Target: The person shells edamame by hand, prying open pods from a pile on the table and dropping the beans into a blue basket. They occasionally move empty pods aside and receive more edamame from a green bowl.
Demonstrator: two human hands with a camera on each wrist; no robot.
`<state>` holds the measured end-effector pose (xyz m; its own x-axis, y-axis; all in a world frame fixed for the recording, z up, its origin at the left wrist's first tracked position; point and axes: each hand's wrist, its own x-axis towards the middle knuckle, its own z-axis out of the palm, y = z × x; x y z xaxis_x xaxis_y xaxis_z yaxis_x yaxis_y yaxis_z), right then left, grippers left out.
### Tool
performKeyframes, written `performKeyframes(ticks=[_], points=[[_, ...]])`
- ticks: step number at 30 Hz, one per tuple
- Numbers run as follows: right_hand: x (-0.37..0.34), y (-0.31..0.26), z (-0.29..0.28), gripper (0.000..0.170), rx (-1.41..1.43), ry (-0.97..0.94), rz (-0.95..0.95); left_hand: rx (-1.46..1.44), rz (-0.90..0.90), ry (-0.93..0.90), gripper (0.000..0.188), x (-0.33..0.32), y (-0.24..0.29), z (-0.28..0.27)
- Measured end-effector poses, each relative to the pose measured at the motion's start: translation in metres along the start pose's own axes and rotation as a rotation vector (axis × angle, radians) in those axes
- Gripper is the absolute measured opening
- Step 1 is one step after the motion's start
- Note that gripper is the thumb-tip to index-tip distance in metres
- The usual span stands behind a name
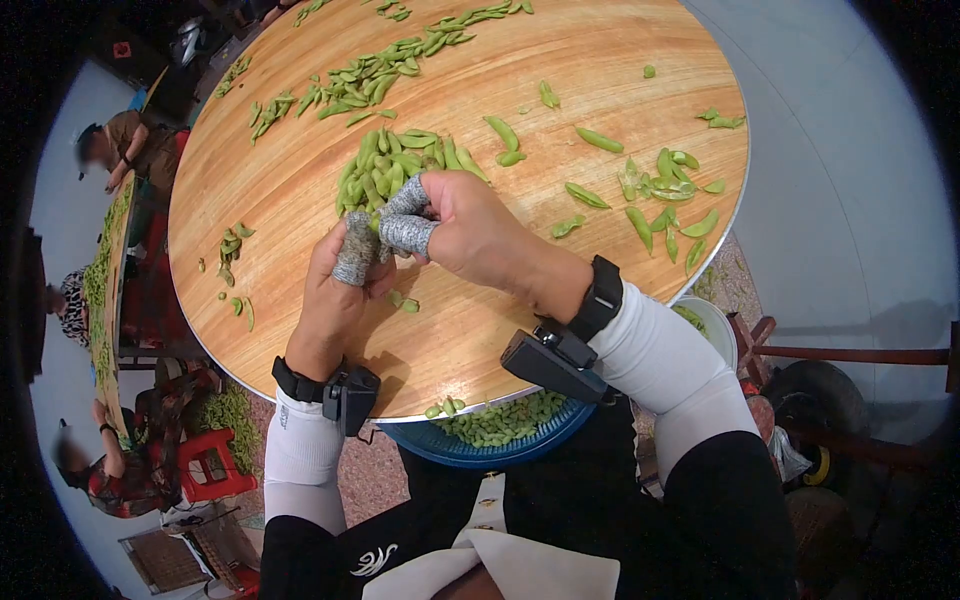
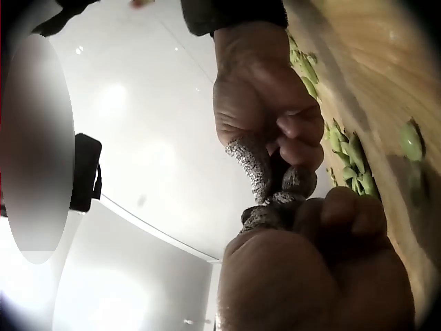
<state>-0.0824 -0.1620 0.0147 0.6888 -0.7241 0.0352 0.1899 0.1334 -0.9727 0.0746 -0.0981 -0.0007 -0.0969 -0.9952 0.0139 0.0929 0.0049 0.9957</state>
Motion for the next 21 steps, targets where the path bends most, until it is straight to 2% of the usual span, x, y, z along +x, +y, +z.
performKeyframes(ticks=[1, 2, 5, 7, 8, 9, 10, 11, 13, 14, 15, 16, 17, 19, 21], points=[[0.000, 0.001, 0.000, 0.008, 0.001, 0.002, -0.001, -0.142, -0.061, -0.025, 0.021, 0.000, 0.000, 0.000], [0.001, 0.002, -0.001, 0.008, -0.004, 0.014, -0.019, -0.140, -0.062, -0.027, 0.021, 0.000, 0.002, 0.002], [0.002, 0.000, -0.003, 0.008, -0.006, 0.033, -0.063, 0.017, 0.014, 0.017, 0.019, 0.003, 0.006, 0.017], [0.001, -0.001, -0.004, 0.009, -0.004, 0.046, -0.087, 0.217, 0.326, 0.101, 0.018, 0.007, 0.003, 0.026], [0.000, 0.000, -0.004, 0.009, -0.121, 0.052, -0.117, 0.216, 0.326, 0.099, 0.018, 0.007, 0.002, 0.023], [0.000, 0.000, -0.004, 0.009, -0.237, 0.056, -0.147, 0.334, 0.324, 0.103, 0.017, 0.006, 0.000, 0.017], [0.000, 0.001, -0.004, 0.009, -0.237, 0.055, -0.146, 0.453, 0.320, 0.109, 0.016, 0.005, -0.001, 0.013], [0.000, 0.002, -0.002, 0.009, -0.229, 0.055, -0.155, 0.453, 0.319, 0.111, 0.016, 0.005, -0.004, 0.012], [0.000, 0.005, 0.000, 0.009, -0.222, 0.055, -0.165, 0.213, 0.201, 0.098, 0.016, 0.004, -0.007, 0.011], [0.001, 0.006, 0.002, 0.008, -0.282, 0.074, -0.261, 0.213, 0.203, 0.097, 0.016, 0.003, -0.005, 0.010], [0.001, 0.008, 0.002, 0.008, -0.341, 0.093, -0.357, -0.069, 0.074, 0.085, 0.013, 0.002, -0.001, 0.010], [0.001, 0.009, 0.002, 0.008, -0.341, 0.094, -0.357, -0.349, -0.058, 0.072, 0.011, 0.002, 0.001, 0.009], [0.002, 0.010, 0.001, 0.008, -0.352, 0.091, -0.363, -0.349, -0.059, 0.073, 0.011, 0.002, 0.001, 0.008], [0.003, 0.011, 0.000, 0.008, -0.362, 0.088, -0.368, -0.565, -0.113, 0.023, 0.014, 0.003, -0.001, 0.005], [0.003, 0.008, -0.002, 0.007, -0.111, 0.039, -0.189, -0.544, -0.116, 0.008, 0.015, 0.003, 0.002, 0.006]])
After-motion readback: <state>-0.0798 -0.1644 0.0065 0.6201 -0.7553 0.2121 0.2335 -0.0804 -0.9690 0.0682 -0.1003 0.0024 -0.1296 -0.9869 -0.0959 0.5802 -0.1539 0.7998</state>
